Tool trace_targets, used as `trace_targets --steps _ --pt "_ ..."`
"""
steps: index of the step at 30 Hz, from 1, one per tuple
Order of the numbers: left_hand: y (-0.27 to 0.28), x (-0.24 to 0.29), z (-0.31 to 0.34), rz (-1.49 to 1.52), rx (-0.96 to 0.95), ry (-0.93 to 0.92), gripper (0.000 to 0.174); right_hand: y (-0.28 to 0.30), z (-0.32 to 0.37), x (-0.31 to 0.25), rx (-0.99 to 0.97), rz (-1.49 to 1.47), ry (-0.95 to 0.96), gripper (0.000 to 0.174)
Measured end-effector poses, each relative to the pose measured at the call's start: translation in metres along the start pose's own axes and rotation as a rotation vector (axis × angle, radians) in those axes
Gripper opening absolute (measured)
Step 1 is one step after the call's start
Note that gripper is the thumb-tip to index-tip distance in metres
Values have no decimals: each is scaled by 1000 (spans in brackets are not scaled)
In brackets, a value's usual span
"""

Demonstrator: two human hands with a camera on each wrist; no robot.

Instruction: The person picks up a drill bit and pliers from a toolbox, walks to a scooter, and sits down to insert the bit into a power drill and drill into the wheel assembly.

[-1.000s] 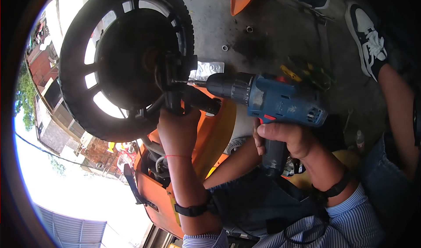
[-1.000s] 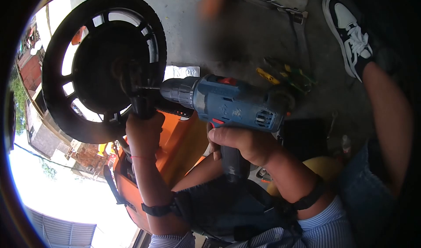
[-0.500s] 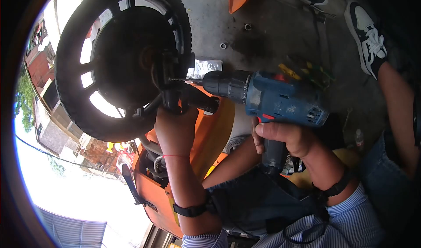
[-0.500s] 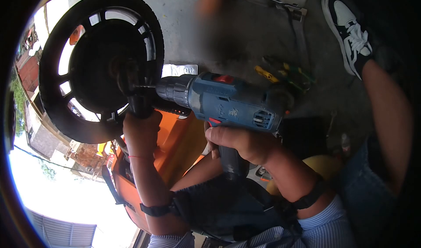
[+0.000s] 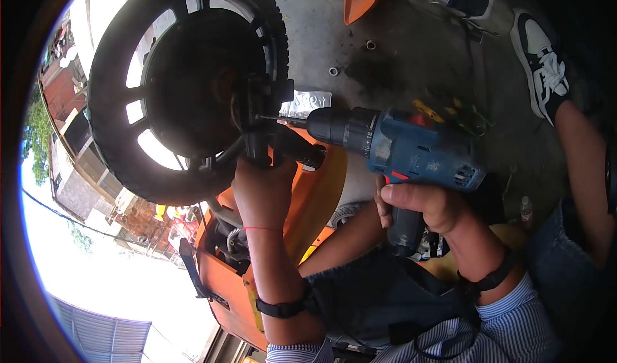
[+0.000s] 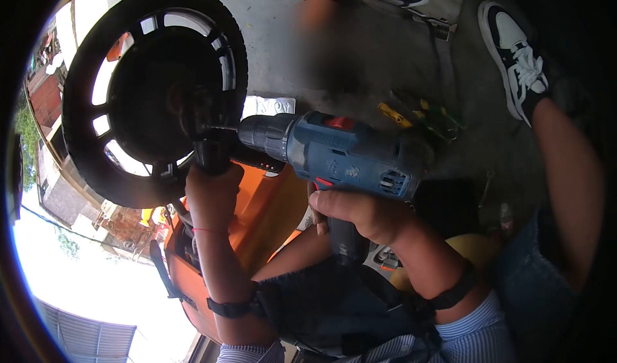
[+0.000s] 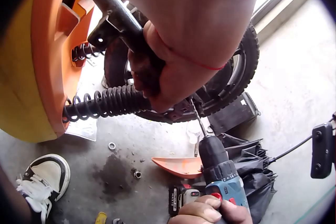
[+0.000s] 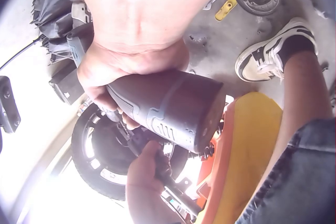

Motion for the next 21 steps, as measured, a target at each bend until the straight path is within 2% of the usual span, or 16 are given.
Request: trace_targets --steps 3,5,8,11,13,17,19,21 --pt "-1 -2 0 -9 9 4 43 -1 -1 0 -3 -41 -24 15" --pt "-1 -3 -1 -2 13 -2 42 0 -2 -1 33 6 1 25" --pt "-1 -1 0 12 -8 -39 42 0 0 1 46 -25 -45 26" --pt "-1 -5 -2 2 0 45 42 -2 1 -3 63 -12 -7 27" --pt "-2 -4 -2 34 1 -41 44 0 3 -6 52 -17 -32 30" --pt "-5 -9 -5 -21 43 -27 44 -2 2 -11 40 -125 6 39" --pt "-6 -16 -10 -72 85 -124 27 0 0 -11 5 -123 13 42" --pt "-8 -18 -13 -14 43 -141 27 4 -5 -7 -82 -107 43 46"
Point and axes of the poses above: each hand's wrist, its own z-axis away from the middle knuckle, its own y-axis out of the back of the hand, x = y × z, the point moved 5 cm from there along -z, towards the middle knuckle, and after that the axes turned 6 degrees about z, right-handed, at the moved point
